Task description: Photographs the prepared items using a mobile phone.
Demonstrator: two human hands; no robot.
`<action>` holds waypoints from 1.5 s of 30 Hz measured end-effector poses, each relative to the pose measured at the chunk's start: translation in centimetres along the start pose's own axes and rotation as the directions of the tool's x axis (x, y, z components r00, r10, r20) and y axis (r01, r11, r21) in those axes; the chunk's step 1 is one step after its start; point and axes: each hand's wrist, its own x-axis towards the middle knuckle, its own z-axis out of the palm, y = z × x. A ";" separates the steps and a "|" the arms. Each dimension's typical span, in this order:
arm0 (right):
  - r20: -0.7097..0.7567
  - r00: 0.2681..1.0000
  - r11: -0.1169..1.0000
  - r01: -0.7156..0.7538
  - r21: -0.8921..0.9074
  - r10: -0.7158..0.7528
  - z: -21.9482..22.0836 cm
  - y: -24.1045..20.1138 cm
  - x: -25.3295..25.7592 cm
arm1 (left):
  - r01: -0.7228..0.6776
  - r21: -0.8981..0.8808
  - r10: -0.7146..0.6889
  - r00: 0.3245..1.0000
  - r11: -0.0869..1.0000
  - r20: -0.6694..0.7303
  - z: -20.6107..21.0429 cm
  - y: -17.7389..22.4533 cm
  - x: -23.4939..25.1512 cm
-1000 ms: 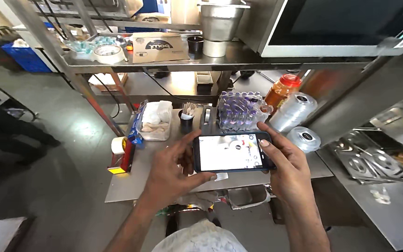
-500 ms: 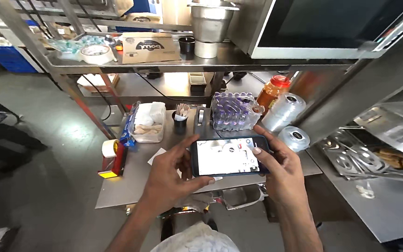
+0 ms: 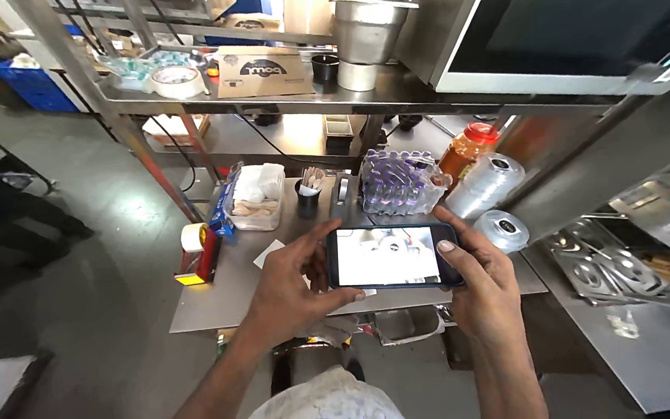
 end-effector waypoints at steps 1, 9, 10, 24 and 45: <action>-0.002 1.000 1.000 -0.003 0.000 0.003 0.1 0.0 0.0 | 0.003 -0.003 -0.003 1.000 1.000 0.000 0.0 0.0 0.0; 0.011 1.000 1.000 -0.006 0.001 0.006 0.5 0.3 0.2 | 0.016 0.002 -0.016 1.000 1.000 -0.010 -0.3 -0.2 -0.1; 0.017 1.000 1.000 -0.008 0.004 0.008 0.5 0.3 0.2 | 0.017 0.003 -0.017 1.000 1.000 -0.010 -0.3 -0.2 -0.1; 0.447 0.790 0.805 -0.551 0.219 0.419 -1.1 6.8 -3.0 | -0.136 0.108 0.057 0.842 0.985 0.536 -3.1 -3.7 3.8; 0.401 0.792 0.773 -0.579 0.258 0.460 2.6 10.4 -5.5 | 0.658 -0.742 -0.266 0.744 0.129 0.614 7.8 -8.6 -5.3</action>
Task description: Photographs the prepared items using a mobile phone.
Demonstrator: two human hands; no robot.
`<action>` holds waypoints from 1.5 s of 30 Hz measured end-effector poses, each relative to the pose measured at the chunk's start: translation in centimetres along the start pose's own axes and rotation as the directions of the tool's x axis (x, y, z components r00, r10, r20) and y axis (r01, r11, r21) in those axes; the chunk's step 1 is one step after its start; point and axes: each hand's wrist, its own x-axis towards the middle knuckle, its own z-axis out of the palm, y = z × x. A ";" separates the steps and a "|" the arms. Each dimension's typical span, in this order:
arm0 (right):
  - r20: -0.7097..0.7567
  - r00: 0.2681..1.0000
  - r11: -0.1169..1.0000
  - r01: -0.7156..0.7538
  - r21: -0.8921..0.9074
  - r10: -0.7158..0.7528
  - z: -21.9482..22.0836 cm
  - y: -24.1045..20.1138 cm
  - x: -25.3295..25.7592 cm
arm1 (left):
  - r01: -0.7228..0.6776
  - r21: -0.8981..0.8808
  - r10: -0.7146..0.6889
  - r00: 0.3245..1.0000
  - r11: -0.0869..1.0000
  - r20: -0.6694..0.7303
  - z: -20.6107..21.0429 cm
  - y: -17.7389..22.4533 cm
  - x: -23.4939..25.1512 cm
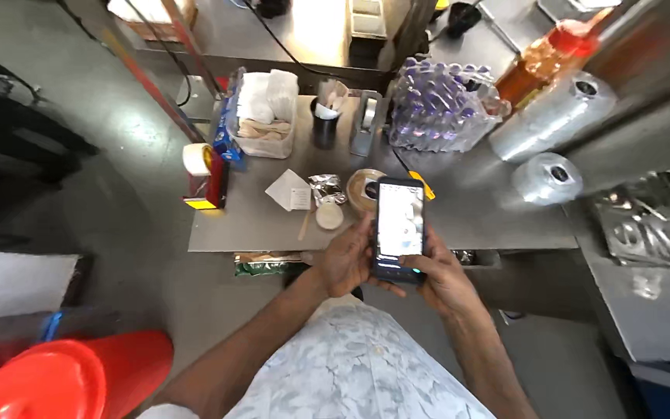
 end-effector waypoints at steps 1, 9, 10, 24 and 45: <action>-0.004 1.000 1.000 0.009 -0.003 -0.009 -0.3 0.1 -0.3 | -0.009 0.016 0.010 1.000 1.000 -0.018 0.6 -0.1 0.1; -0.250 0.966 0.998 0.065 -0.015 -0.067 -3.4 1.1 -5.0 | 0.135 0.064 -0.138 0.990 0.989 0.042 2.9 -1.8 2.6; -0.268 0.960 0.997 0.070 -0.030 -0.075 -3.6 1.1 -5.3 | 0.154 0.059 -0.157 0.987 0.986 0.043 3.1 -1.9 2.7; -0.420 0.890 0.964 0.074 -0.254 -0.179 -3.2 1.0 -7.3 | 0.279 0.057 -0.281 0.959 0.959 0.041 3.8 -2.9 3.1; -0.318 0.940 0.967 0.039 -0.251 -0.120 -3.7 1.7 -8.1 | 0.224 0.050 -0.229 0.966 0.973 0.118 3.6 -4.3 2.5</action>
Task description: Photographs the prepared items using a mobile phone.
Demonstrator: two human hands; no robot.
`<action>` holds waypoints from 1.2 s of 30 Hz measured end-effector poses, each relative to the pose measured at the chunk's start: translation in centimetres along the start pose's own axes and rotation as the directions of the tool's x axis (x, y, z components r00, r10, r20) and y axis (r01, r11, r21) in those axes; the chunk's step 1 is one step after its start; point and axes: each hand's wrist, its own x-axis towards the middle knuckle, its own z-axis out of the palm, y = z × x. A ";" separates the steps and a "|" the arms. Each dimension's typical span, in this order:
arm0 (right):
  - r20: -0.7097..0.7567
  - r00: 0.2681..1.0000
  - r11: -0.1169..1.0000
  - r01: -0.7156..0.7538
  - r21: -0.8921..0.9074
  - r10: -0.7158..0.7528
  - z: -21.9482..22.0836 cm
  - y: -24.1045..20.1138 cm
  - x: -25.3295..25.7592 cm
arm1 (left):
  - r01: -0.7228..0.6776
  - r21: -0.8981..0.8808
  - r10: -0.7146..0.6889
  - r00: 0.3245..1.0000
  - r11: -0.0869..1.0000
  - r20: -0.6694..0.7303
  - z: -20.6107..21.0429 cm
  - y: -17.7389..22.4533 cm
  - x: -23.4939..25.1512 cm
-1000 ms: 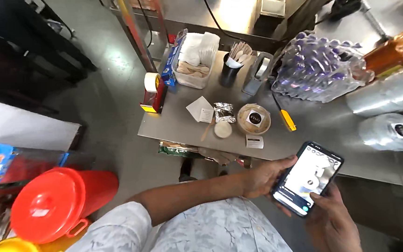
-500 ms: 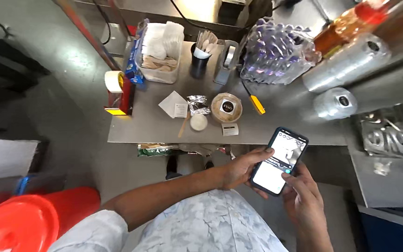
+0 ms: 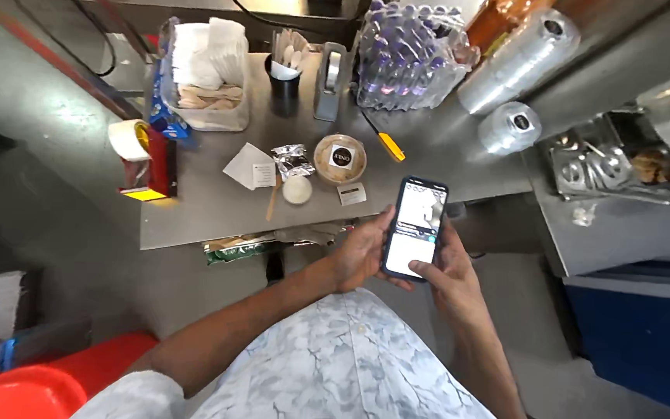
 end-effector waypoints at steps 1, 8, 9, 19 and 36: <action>0.015 1.000 1.000 0.000 -0.006 0.000 0.1 0.0 0.0 | 0.002 0.004 -0.002 1.000 1.000 -0.021 0.2 0.0 -0.2; 0.020 1.000 0.998 0.017 -0.059 -0.016 0.9 -0.1 0.0 | -0.026 -0.077 0.025 1.000 0.997 -0.015 0.1 -0.1 0.0; 0.012 1.000 0.997 0.018 -0.070 -0.017 1.0 0.0 0.1 | -0.026 -0.073 0.024 0.999 0.997 -0.023 0.1 -0.1 0.0; -0.023 0.999 0.998 0.043 -0.045 -0.044 1.6 0.6 0.2 | -0.002 -0.004 0.002 0.997 1.000 -0.078 0.5 -0.2 -0.9; -0.120 0.989 0.993 0.098 0.059 -0.090 2.9 0.6 0.7 | -0.041 0.090 0.052 0.992 0.995 -0.114 1.1 -0.2 -1.4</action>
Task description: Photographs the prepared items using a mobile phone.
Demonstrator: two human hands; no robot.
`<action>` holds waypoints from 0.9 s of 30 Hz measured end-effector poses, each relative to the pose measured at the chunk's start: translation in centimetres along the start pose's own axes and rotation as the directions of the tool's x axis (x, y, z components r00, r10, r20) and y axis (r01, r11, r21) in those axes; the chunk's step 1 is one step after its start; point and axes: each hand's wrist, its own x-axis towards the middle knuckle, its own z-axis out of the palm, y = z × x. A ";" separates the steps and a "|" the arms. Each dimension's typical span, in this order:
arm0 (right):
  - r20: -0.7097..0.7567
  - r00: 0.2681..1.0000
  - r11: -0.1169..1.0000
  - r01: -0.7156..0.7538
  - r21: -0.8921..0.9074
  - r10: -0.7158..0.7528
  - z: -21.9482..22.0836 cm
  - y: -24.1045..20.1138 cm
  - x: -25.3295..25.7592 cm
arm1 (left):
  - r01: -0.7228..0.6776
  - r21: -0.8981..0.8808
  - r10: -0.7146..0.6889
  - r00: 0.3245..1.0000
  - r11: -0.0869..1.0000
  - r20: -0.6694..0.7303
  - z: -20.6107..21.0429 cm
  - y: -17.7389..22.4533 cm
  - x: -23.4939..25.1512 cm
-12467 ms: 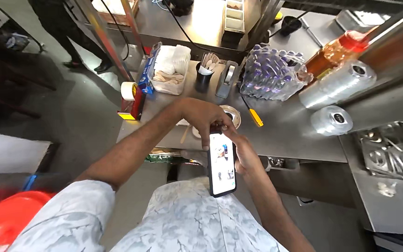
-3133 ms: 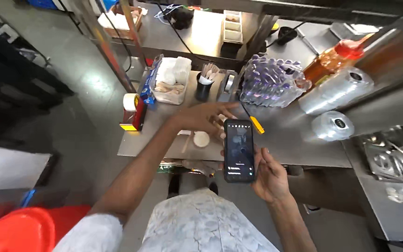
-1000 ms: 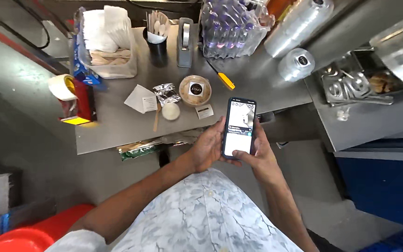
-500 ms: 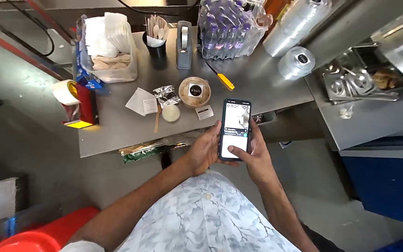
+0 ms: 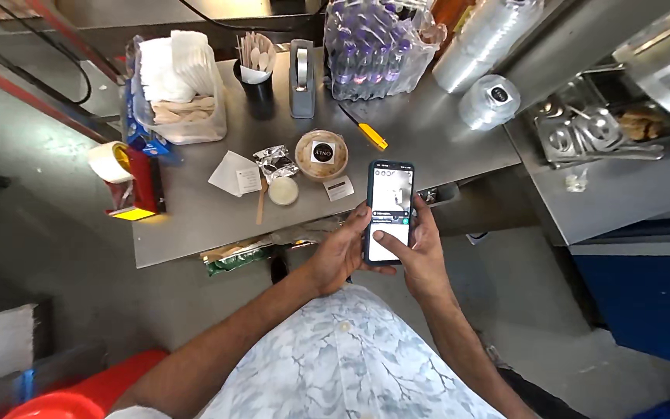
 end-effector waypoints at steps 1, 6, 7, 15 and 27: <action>-0.008 1.000 1.000 0.000 -0.018 -0.001 0.1 0.0 0.0 | -0.002 0.003 0.002 1.000 1.000 -0.004 0.1 0.0 0.0; -0.013 1.000 1.000 -0.008 -0.030 0.008 0.1 0.1 0.0 | 0.005 -0.019 -0.005 1.000 1.000 -0.007 -0.1 0.0 0.1; -0.016 1.000 0.999 -0.008 -0.036 0.008 0.1 0.2 0.0 | 0.007 -0.018 -0.007 1.000 1.000 -0.010 -0.1 0.0 0.1; -0.002 1.000 0.999 -0.008 0.034 0.008 -0.2 0.2 0.0 | 0.010 -0.014 -0.010 1.000 1.000 0.024 -0.4 0.0 0.2; -0.079 0.997 1.000 0.023 0.007 -0.022 -1.2 0.7 0.3 | 0.056 -0.052 -0.054 0.998 0.997 0.033 -0.5 0.1 1.3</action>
